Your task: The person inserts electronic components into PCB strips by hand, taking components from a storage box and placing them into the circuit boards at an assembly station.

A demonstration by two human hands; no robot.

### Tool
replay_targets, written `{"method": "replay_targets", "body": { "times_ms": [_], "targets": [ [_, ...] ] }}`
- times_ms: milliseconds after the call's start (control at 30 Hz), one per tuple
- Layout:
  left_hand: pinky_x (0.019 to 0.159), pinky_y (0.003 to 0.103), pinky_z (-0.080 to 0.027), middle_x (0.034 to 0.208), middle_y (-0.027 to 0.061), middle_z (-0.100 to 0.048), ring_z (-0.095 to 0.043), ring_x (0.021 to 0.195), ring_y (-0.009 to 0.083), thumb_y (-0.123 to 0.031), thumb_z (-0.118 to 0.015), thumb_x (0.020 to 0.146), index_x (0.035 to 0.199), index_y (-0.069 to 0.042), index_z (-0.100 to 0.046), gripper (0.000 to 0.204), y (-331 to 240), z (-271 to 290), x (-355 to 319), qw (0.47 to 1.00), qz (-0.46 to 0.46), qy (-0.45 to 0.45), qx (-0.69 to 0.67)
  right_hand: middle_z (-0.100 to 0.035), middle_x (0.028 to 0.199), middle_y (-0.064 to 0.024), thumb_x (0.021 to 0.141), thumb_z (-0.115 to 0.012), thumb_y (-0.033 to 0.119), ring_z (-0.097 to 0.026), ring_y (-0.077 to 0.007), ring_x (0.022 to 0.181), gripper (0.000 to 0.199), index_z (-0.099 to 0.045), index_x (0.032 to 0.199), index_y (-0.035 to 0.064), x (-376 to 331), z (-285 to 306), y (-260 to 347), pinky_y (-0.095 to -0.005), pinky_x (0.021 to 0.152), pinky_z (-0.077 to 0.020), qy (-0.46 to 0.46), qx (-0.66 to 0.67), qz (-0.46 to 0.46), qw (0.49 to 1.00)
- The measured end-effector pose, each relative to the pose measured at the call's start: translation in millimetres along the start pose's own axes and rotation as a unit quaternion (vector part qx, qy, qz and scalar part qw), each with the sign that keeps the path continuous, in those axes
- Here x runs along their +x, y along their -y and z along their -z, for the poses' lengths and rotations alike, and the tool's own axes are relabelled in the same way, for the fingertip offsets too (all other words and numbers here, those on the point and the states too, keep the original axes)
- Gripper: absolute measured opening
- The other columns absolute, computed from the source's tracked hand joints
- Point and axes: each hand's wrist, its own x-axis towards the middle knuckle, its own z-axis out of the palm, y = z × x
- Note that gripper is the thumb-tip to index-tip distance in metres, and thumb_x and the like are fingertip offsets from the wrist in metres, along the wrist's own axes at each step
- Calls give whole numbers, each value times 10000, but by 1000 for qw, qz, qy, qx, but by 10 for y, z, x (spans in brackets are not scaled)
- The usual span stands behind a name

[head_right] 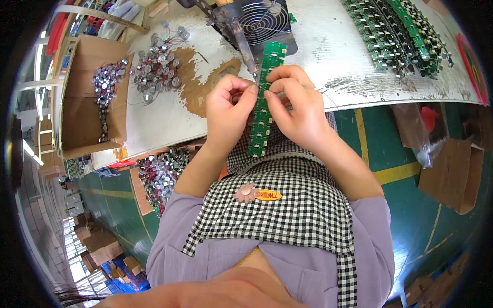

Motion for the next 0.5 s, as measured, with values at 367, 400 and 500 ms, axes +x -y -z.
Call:
{"method": "replay_targets", "body": {
  "times_ms": [367, 400, 500],
  "targets": [
    [669, 233, -457, 915, 22, -595, -556, 778, 94, -87, -733, 751, 928, -27, -585, 237, -57, 390, 176, 989, -110, 44, 91, -613, 857, -86, 899, -566, 14, -557, -85, 696, 82, -586, 836, -33, -35, 146, -76, -188, 560, -432, -62, 119, -170, 976],
    [716, 243, -454, 971, 34, -584, -550, 834, 115, -67, -739, 720, 1000, -32, -594, 318, -129, 546, 292, 930, -279, -53, 234, -615, 907, -108, 931, -537, 61, -565, -84, 714, 114, -561, 876, -36, -46, 130, -71, -186, 560, -448, -57, 108, -203, 972],
    [671, 232, -439, 917, 33, -603, -545, 778, 119, -93, -734, 721, 1013, -56, -643, 308, -90, 1050, 462, 890, -257, -216, 310, -612, 964, -141, 945, -518, 97, -572, -97, 732, 140, -523, 923, -41, -98, 83, -181, -203, 581, -484, -79, 156, -177, 969]
  ]
}}
